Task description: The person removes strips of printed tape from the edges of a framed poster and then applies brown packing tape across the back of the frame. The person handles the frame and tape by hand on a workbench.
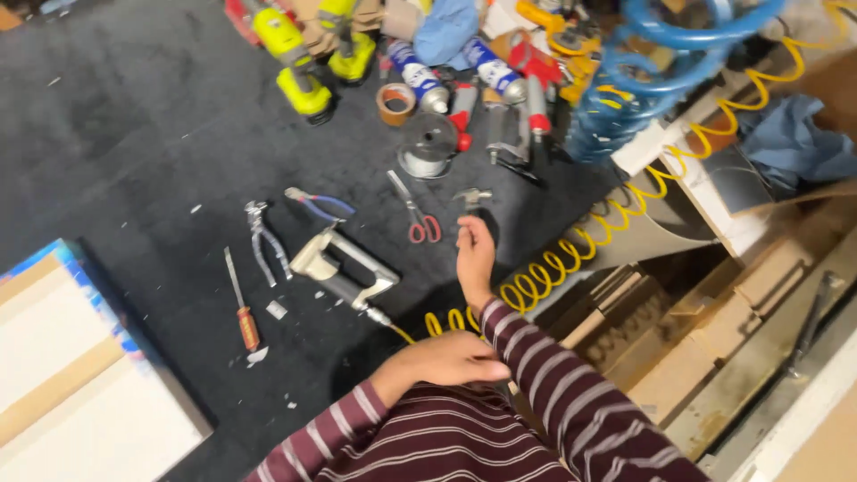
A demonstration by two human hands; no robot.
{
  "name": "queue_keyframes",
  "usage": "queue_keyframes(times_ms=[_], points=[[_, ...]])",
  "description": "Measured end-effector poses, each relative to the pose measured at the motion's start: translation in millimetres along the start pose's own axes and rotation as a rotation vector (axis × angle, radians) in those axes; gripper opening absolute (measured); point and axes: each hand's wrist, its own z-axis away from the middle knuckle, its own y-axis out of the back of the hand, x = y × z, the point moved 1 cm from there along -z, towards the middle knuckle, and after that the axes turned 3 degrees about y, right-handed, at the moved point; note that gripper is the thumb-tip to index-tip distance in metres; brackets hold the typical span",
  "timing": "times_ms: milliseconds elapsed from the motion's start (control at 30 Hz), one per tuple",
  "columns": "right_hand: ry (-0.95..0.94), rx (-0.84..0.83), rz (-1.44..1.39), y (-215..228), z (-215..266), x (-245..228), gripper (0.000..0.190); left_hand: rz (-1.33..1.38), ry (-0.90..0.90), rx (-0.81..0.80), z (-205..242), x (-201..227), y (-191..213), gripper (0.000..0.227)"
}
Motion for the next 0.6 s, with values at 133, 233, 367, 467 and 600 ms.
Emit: queue_keyframes(times_ms=[133,233,367,467,600], points=[[0.003,0.005,0.211,-48.2,-40.6,23.2,0.021,-0.144,0.013,-0.004,12.9,29.8,-9.0,0.036],[0.137,-0.058,0.307,-65.2,-58.1,28.8,0.022,0.178,-0.041,0.020,22.0,17.5,-4.1,0.027],[0.195,-0.044,0.401,-77.4,-63.0,33.5,0.022,0.304,0.069,0.141,49.1,50.4,18.4,0.048],[0.267,-0.166,0.416,-91.0,-50.7,1.6,0.022,0.297,-0.066,0.103,53.2,39.5,29.7,0.041],[0.327,-0.396,0.405,-117.1,-61.3,-32.4,0.021,0.443,-0.090,0.041,45.0,20.3,26.1,0.038]])
